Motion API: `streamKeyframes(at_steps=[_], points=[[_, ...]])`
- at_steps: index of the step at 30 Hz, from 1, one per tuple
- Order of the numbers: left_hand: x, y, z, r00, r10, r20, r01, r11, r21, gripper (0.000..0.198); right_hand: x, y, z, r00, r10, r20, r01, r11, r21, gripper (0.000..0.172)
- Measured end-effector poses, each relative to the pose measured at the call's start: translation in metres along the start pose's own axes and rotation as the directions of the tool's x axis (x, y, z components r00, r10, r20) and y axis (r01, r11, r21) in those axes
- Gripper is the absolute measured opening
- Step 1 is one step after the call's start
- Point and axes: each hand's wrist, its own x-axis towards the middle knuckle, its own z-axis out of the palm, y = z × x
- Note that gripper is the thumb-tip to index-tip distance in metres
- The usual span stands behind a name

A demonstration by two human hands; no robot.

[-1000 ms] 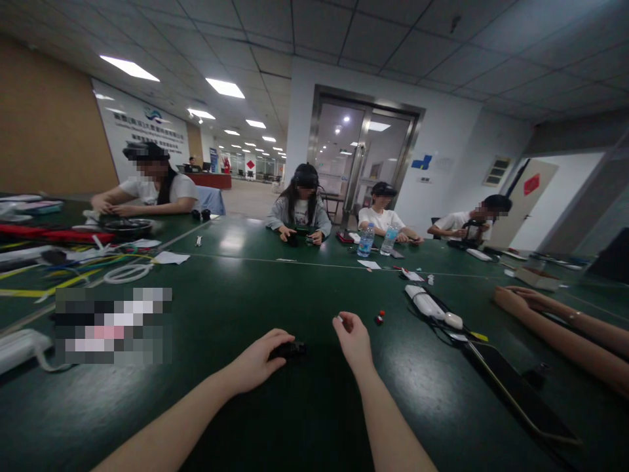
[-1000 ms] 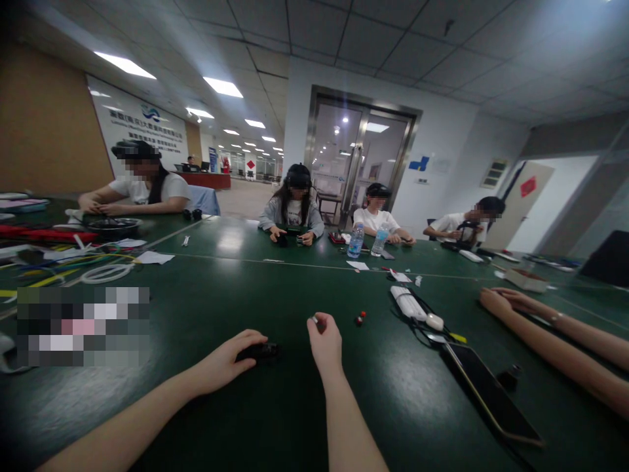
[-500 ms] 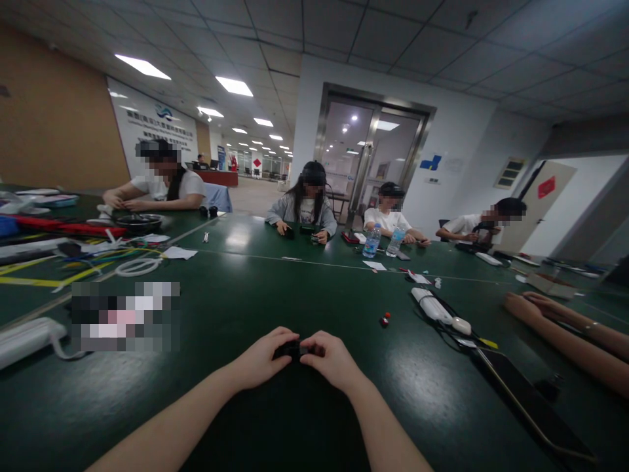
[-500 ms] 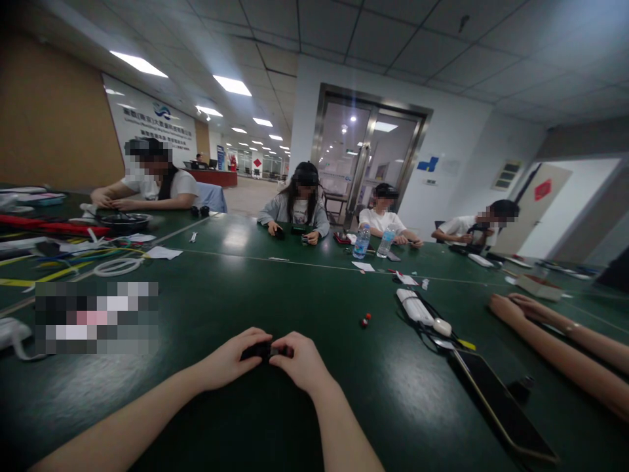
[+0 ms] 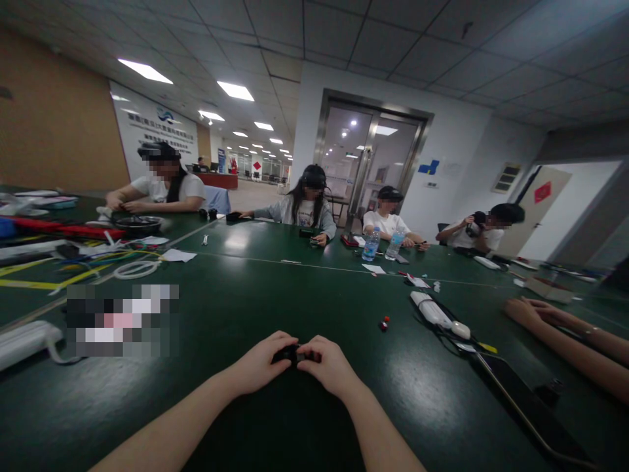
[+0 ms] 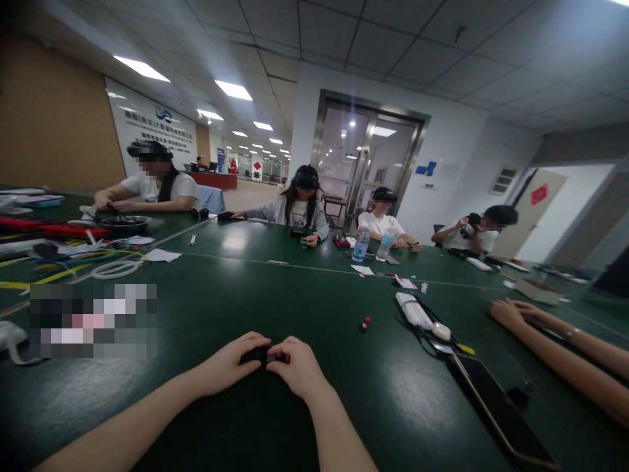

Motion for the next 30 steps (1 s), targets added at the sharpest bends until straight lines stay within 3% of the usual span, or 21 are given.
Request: streamKeyframes(at_steps=[5, 10, 17, 30], points=[[-0.002, 0.002, -0.001, 1.000, -0.006, -0.007, 0.006, 1.000, -0.013, 0.039, -0.001, -0.001, -0.003, 1.000, -0.005, 0.024, 0.005, 1.000, 0.010, 0.021], [-0.003, 0.007, -0.002, 1.000, 0.024, 0.010, -0.024, 0.999, 0.025, 0.023, 0.003, 0.003, -0.001, 1.000, 0.005, -0.016, -0.003, 0.992, 0.125, 0.019], [-0.003, 0.010, -0.002, 0.998, 0.051, 0.049, -0.053, 0.998, 0.045, 0.024, 0.005, 0.009, 0.002, 0.998, 0.057, 0.006, -0.057, 0.970, 0.235, 0.017], [-0.001, 0.013, -0.004, 0.999, 0.042, 0.030, -0.044, 0.997, 0.062, 0.022, 0.003, 0.009, 0.000, 0.999, 0.040, 0.010, -0.041, 0.985, 0.170, 0.022]])
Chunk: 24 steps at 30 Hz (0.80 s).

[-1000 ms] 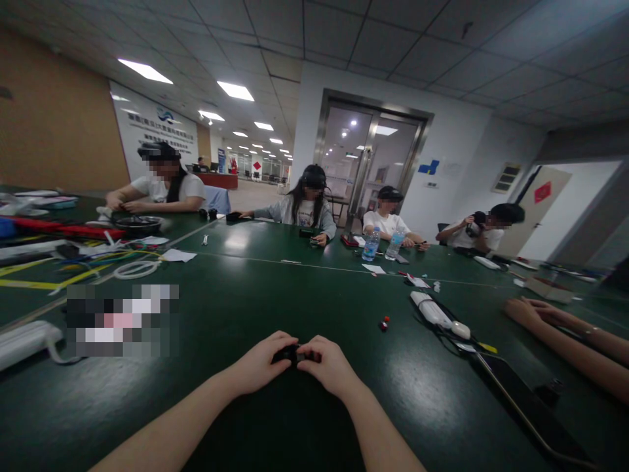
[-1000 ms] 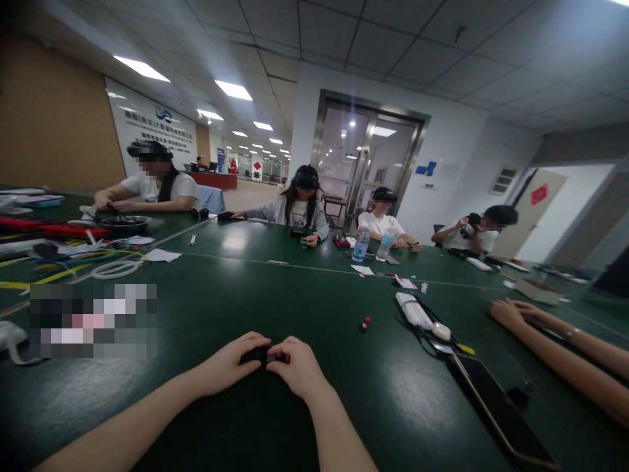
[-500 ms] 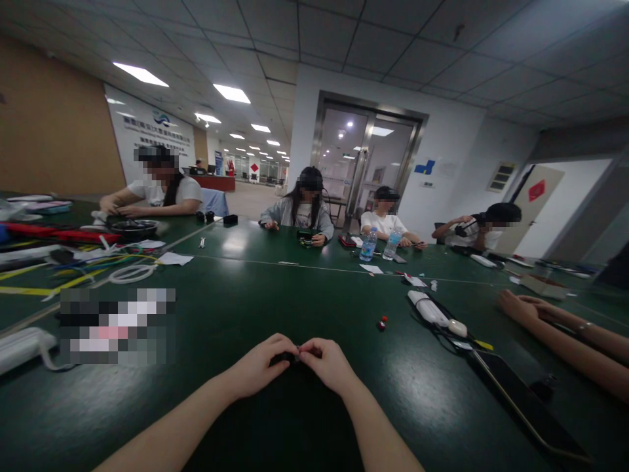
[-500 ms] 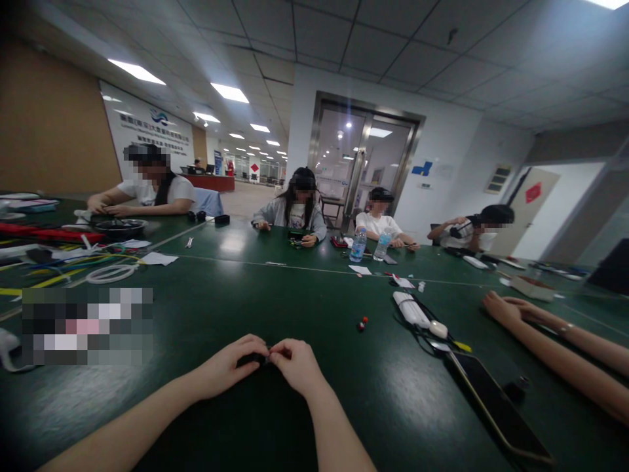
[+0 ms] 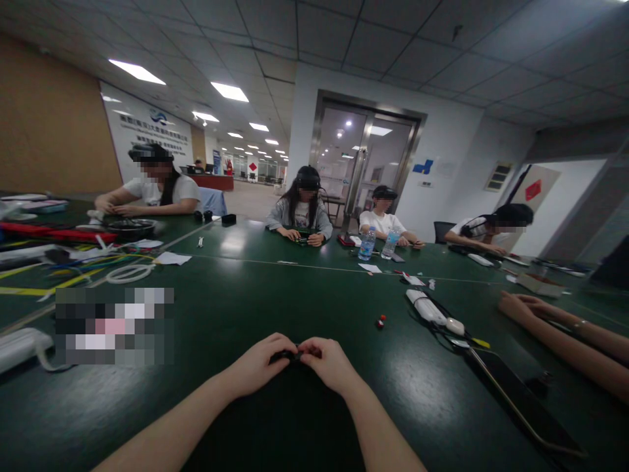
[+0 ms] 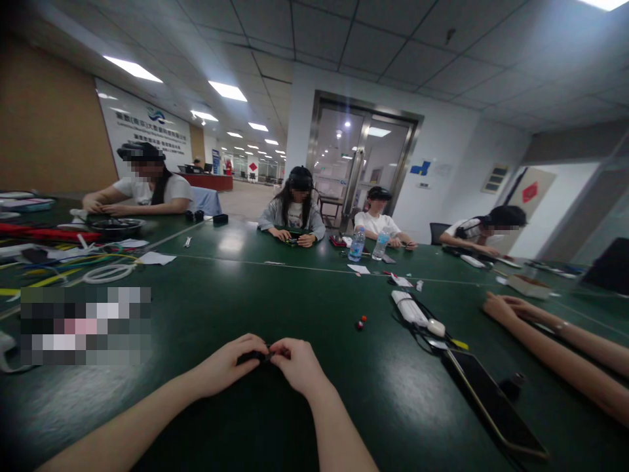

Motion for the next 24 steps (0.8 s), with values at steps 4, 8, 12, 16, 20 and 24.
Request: streamKeyframes(at_steps=[4, 8, 12, 16, 20, 24], points=[[-0.002, 0.000, -0.001, 1.000, -0.026, 0.006, 0.026, 1.000, 0.009, 0.023, -0.001, -0.003, -0.001, 1.000, 0.018, 0.000, -0.018, 1.000, -0.016, 0.022], [-0.002, -0.004, 0.001, 1.000, 0.007, 0.014, -0.007, 0.998, 0.064, 0.025, -0.002, -0.005, -0.002, 0.999, 0.021, -0.045, -0.026, 0.993, -0.111, 0.021], [-0.001, -0.007, -0.001, 0.999, 0.041, 0.013, -0.043, 0.976, 0.214, 0.030, 0.000, 0.003, -0.006, 0.999, 0.009, -0.051, -0.014, 0.995, -0.103, 0.025], [-0.004, -0.026, -0.023, 0.991, -0.085, -0.103, 0.115, 0.936, 0.334, 0.034, 0.002, 0.014, -0.015, 0.995, 0.072, -0.075, -0.068, 0.996, 0.050, 0.030], [-0.023, -0.069, -0.065, 0.859, -0.366, -0.359, 0.487, 0.801, 0.349, 0.037, -0.001, 0.015, -0.022, 0.993, 0.087, -0.075, -0.078, 0.991, 0.112, 0.030], [-0.044, -0.108, -0.095, 0.635, -0.523, -0.568, 0.738, 0.628, 0.247, 0.042, -0.005, 0.007, -0.023, 0.994, 0.092, -0.055, -0.084, 0.988, 0.127, 0.030]])
